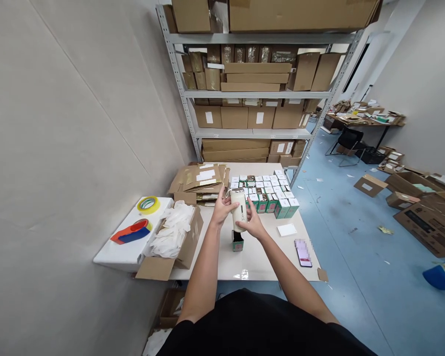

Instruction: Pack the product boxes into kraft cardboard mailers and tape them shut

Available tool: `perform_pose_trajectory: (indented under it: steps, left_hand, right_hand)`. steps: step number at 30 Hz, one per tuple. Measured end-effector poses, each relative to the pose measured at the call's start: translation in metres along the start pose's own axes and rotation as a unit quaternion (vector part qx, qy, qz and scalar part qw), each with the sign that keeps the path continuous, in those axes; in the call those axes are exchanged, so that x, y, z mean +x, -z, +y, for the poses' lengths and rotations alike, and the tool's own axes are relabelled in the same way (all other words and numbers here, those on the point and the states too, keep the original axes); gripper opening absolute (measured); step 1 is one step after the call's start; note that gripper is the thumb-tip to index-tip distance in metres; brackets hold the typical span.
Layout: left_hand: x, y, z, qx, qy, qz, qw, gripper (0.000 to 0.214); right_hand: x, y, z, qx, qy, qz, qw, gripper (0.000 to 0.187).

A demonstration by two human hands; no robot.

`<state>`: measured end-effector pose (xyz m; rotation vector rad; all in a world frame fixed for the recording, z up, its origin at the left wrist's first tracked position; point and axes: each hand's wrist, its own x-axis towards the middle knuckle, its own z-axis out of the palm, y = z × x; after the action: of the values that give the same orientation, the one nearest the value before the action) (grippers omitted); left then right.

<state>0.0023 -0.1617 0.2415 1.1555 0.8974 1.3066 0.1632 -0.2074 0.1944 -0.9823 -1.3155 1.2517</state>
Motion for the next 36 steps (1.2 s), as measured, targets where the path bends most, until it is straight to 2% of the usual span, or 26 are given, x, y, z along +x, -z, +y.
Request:
perform_pose_trajectory:
  steps: [4,10,12,15,17,20,25,28,31,33,36]
  left_hand:
    - [0.001,-0.006,0.0,0.049,-0.001,0.049,0.998,0.121]
    - [0.003,-0.004,0.0,0.04,0.03,0.053,0.997,0.122]
    - [0.004,-0.003,-0.003,0.042,0.042,0.051,0.997,0.114]
    - [0.005,-0.003,-0.009,0.079,0.047,0.054,0.994,0.093]
    - [0.007,-0.001,-0.012,0.096,0.056,0.042,0.993,0.081]
    - [0.008,0.002,-0.017,0.077,0.066,-0.002,0.995,0.071]
    - [0.009,0.011,-0.029,0.057,0.082,-0.044,0.994,0.078]
    - [0.01,0.018,-0.039,0.085,0.094,-0.054,0.991,0.078]
    - [0.01,0.03,-0.054,0.12,0.089,-0.011,0.989,0.071]
    - [0.008,0.039,-0.065,0.142,0.081,0.037,0.986,0.068]
    - [0.002,0.048,-0.082,0.157,0.071,0.088,0.981,0.069]
  right_hand:
    - [0.002,0.002,0.004,-0.041,-0.014,0.044,0.998,0.128]
    - [0.003,0.008,0.014,0.024,-0.011,-0.016,1.0,0.128]
    - [0.003,0.01,0.017,0.034,-0.022,-0.013,0.999,0.128]
    - [0.002,0.011,0.023,-0.002,-0.025,0.023,0.999,0.131]
    - [0.002,0.011,0.027,-0.019,-0.026,0.025,0.999,0.134]
    - [0.001,0.012,0.035,0.011,-0.036,-0.022,0.999,0.134]
    - [0.0,0.016,0.052,0.032,-0.054,-0.043,0.997,0.131]
    - [0.0,0.021,0.072,0.014,-0.058,-0.058,0.997,0.127]
    - [-0.003,0.029,0.104,0.012,-0.081,-0.071,0.994,0.11]
    - [-0.007,0.032,0.129,-0.022,-0.122,-0.018,0.992,0.095]
    - [-0.015,0.028,0.166,-0.14,-0.192,0.07,0.969,0.082]
